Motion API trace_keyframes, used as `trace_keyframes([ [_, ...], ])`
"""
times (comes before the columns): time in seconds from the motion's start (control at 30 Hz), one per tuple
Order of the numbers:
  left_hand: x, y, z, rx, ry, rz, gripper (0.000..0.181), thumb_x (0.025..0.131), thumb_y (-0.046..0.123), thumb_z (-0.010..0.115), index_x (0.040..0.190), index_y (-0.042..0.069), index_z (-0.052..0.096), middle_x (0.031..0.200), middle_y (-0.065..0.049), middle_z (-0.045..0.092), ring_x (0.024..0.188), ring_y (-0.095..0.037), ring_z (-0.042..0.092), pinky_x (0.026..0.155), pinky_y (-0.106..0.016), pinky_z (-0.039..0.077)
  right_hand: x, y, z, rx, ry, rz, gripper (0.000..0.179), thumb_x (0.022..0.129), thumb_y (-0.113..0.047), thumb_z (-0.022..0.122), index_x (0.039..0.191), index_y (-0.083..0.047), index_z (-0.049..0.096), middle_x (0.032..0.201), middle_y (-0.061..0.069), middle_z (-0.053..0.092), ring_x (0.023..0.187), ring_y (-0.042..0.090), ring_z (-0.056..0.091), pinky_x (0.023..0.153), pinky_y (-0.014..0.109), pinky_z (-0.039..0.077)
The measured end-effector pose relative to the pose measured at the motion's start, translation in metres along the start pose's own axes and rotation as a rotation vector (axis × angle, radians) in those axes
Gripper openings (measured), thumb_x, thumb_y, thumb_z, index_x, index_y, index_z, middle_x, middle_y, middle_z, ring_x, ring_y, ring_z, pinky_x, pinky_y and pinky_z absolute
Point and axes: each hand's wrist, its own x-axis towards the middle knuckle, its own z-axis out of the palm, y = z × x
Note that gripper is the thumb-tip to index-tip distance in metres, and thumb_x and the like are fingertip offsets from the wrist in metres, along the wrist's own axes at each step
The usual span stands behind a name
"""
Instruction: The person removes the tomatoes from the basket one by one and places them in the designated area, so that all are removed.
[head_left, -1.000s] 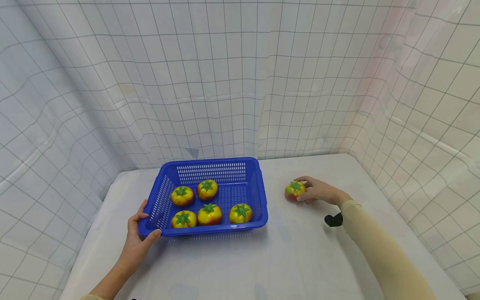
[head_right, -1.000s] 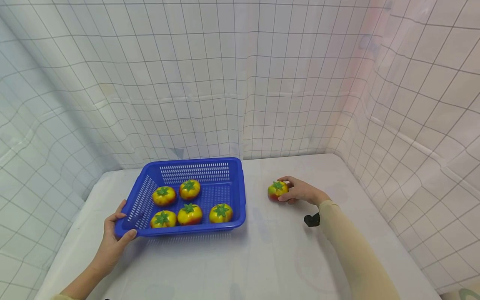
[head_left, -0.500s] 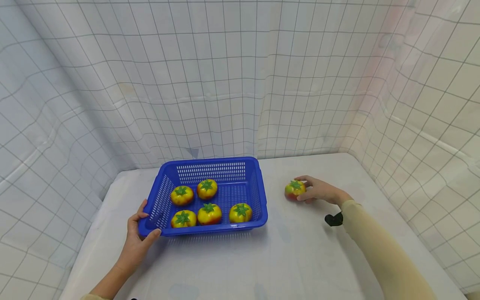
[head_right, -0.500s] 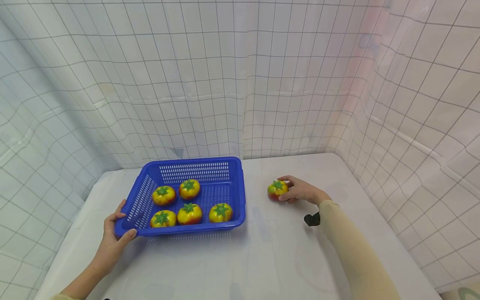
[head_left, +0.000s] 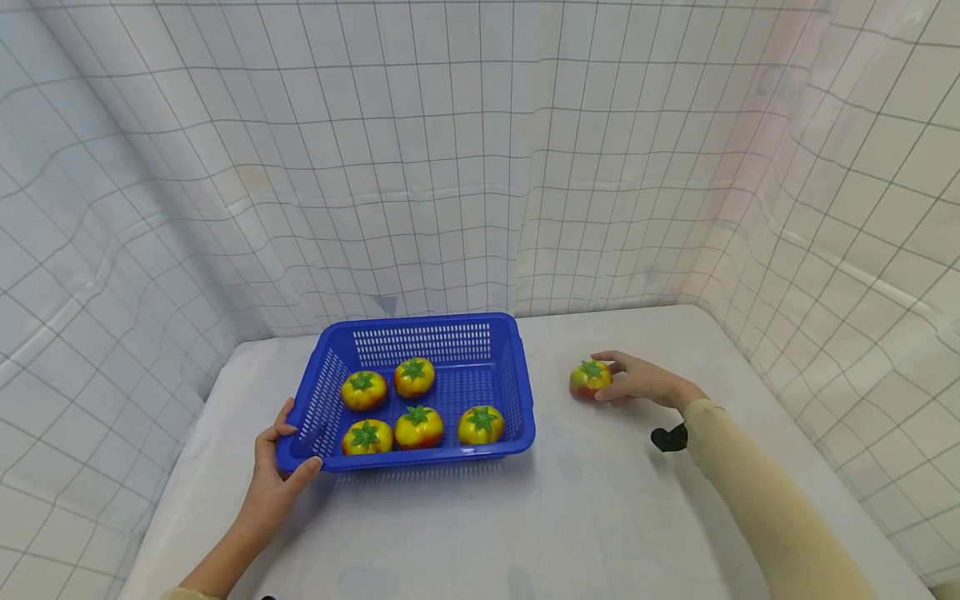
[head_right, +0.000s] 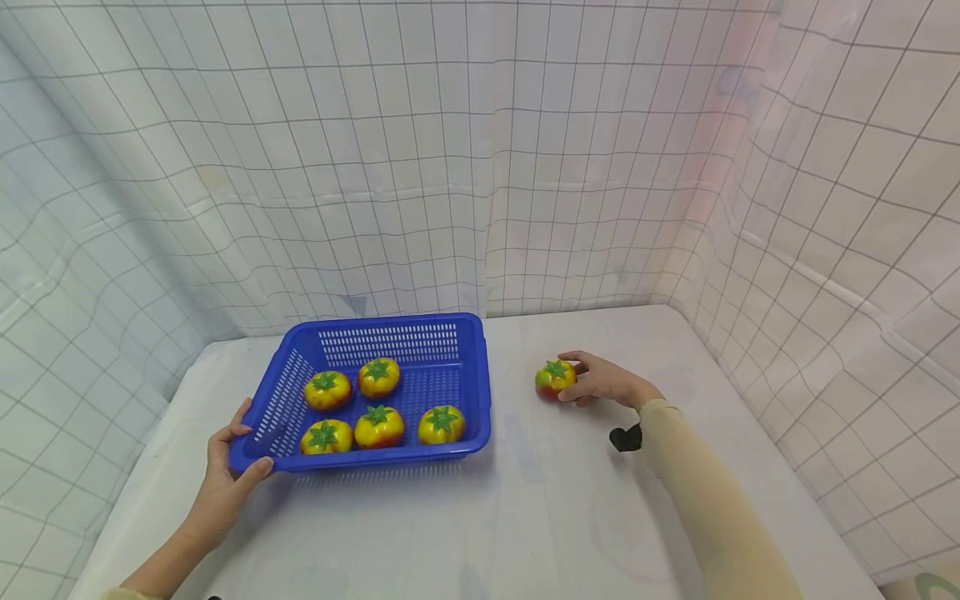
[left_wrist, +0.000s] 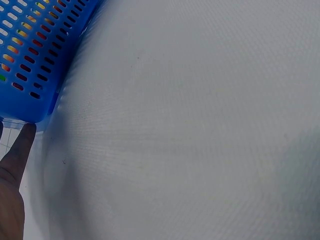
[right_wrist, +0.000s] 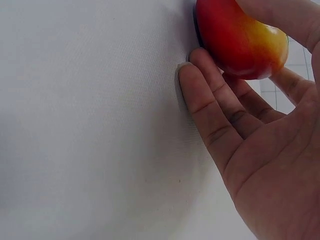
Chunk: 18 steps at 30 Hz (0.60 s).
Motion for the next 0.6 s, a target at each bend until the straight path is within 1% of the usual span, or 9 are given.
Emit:
trace_keyframes([
  [0.1, 0.000, 0.000, 0.000, -0.001, 0.001, -0.004, 0.052, 0.102, 0.001, 0.056, 0.135, 0.018, 0.020, 0.172, 0.004, -0.001, 0.153, -0.040, 0.006, 0.094, -0.005, 0.038, -0.003, 0.000, -0.001, -0.022, -0.003, 0.005, 0.086, 0.089, -0.028, 0.080, 0.159, -0.018, 0.031, 0.153, 0.023, 0.037, 0.110, 0.026, 0.065, 0.100, 0.043, 0.051],
  [0.23, 0.000, 0.001, -0.001, 0.007, -0.001, -0.016, 0.052, 0.102, 0.003, 0.056, 0.135, 0.019, 0.020, 0.172, 0.006, -0.001, 0.153, -0.041, 0.005, 0.094, -0.004, 0.038, -0.007, 0.000, -0.004, -0.051, -0.003, 0.013, 0.087, 0.089, -0.032, 0.079, 0.160, -0.020, 0.029, 0.155, 0.022, 0.037, 0.108, 0.025, 0.067, 0.108, 0.051, 0.042],
  [0.33, 0.001, 0.001, -0.001, 0.012, -0.003, -0.023, 0.052, 0.103, 0.004, 0.056, 0.136, 0.019, 0.019, 0.172, 0.006, -0.001, 0.153, -0.042, 0.005, 0.094, -0.004, 0.037, -0.010, 0.000, -0.006, -0.057, -0.004, 0.021, 0.088, 0.089, -0.034, 0.079, 0.160, -0.021, 0.029, 0.155, 0.022, 0.037, 0.107, 0.025, 0.067, 0.111, 0.055, 0.038],
  [0.43, 0.001, 0.001, -0.001, 0.015, -0.004, -0.026, 0.052, 0.103, 0.004, 0.057, 0.136, 0.018, 0.019, 0.172, 0.006, -0.002, 0.153, -0.042, 0.005, 0.094, -0.004, 0.037, -0.014, 0.000, -0.007, -0.054, -0.011, 0.023, 0.087, 0.089, -0.034, 0.078, 0.160, -0.022, 0.028, 0.155, 0.021, 0.038, 0.106, 0.026, 0.067, 0.110, 0.055, 0.038],
  [0.6, 0.001, 0.001, -0.001, 0.014, -0.004, -0.019, 0.052, 0.103, 0.004, 0.056, 0.136, 0.019, 0.019, 0.172, 0.006, -0.001, 0.154, -0.040, 0.005, 0.094, -0.004, 0.037, -0.020, 0.002, -0.011, -0.036, -0.024, 0.024, 0.087, 0.091, -0.034, 0.076, 0.161, -0.019, 0.027, 0.156, 0.020, 0.038, 0.110, 0.026, 0.066, 0.106, 0.048, 0.045],
])
